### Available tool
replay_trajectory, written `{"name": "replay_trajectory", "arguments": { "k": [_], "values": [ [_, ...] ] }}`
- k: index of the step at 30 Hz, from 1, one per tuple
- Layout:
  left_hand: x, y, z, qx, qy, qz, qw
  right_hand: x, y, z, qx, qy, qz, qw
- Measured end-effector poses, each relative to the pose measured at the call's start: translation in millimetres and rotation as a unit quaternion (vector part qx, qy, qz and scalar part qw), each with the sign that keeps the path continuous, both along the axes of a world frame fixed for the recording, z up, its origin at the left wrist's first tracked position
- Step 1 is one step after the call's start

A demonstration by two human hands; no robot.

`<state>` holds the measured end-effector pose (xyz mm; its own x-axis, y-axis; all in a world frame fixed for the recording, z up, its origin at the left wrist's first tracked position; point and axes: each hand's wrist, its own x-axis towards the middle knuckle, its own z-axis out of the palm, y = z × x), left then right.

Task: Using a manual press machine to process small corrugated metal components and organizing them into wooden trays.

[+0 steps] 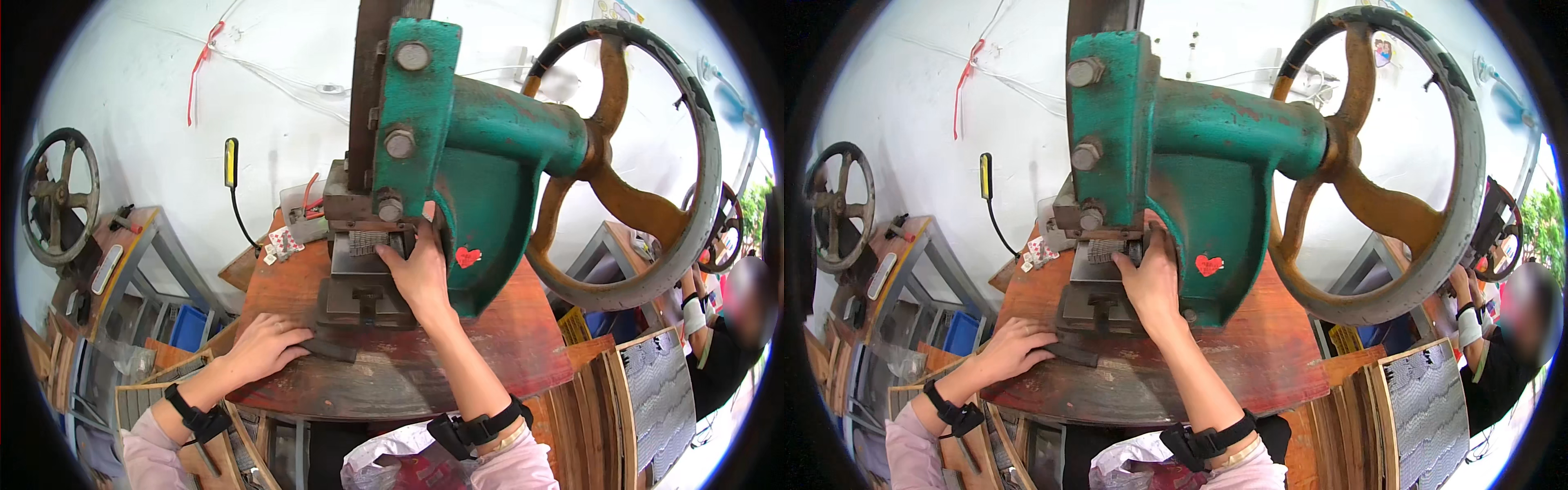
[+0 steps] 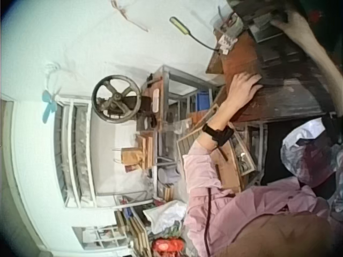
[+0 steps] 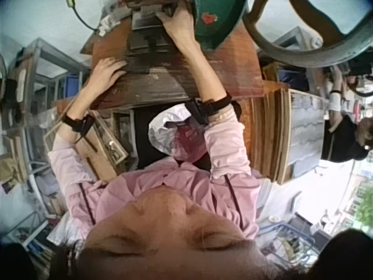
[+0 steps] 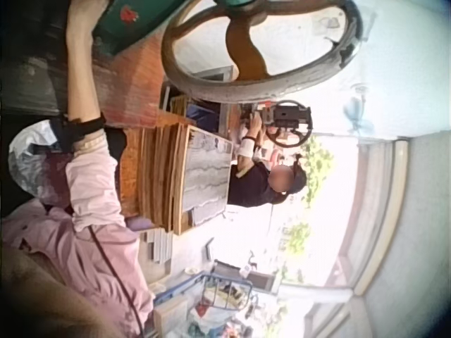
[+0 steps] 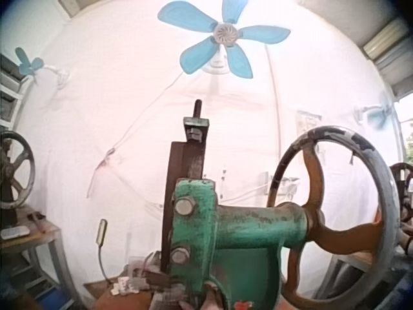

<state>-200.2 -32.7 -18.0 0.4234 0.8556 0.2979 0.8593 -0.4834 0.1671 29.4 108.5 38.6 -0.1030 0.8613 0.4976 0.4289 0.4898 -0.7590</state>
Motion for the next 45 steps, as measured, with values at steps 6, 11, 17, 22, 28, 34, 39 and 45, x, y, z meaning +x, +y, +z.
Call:
{"name": "replay_trajectory", "arguments": {
  "k": [6, 11, 17, 22, 28, 34, 39, 45],
  "values": [
    [25.9, 4.1, 57.2, 0.197, -0.088, 0.098, 0.972, 8.8, -21.6, -10.3, 0.065, 0.027, 0.012, 0.997],
    [53.5, 53.2, 63.5, 0.194, -0.126, 0.126, 0.965, 42.5, -71.0, -29.5, 0.08, 0.035, 0.04, 0.995],
    [50.9, 80.0, 74.0, 0.047, -0.165, 0.26, 0.95, 105.3, -90.2, -88.9, 0.055, -0.08, -0.039, 0.995],
    [64.3, 86.1, 65.3, 0.008, -0.026, 0.311, 0.95, 116.9, -94.4, -97.3, 0.062, -0.084, -0.045, 0.994],
    [81.9, 91.9, 73.4, -0.095, -0.023, 0.3, 0.949, 121.0, -94.8, -99.0, 0.056, -0.084, -0.022, 0.995],
    [70.9, 87.4, 75.3, -0.112, -0.07, 0.28, 0.951, 121.4, -96.5, -96.5, 0.048, -0.045, -0.016, 0.998],
    [73.3, 87.7, 74.5, -0.099, -0.052, 0.283, 0.953, 122.2, -98.0, -94.7, 0.038, -0.028, -0.021, 0.999],
    [70.7, 89.7, 69.8, -0.069, -0.026, 0.285, 0.956, 142.8, -104.0, -59.0, 0.159, -0.065, 0.011, 0.985]
  ]
}}
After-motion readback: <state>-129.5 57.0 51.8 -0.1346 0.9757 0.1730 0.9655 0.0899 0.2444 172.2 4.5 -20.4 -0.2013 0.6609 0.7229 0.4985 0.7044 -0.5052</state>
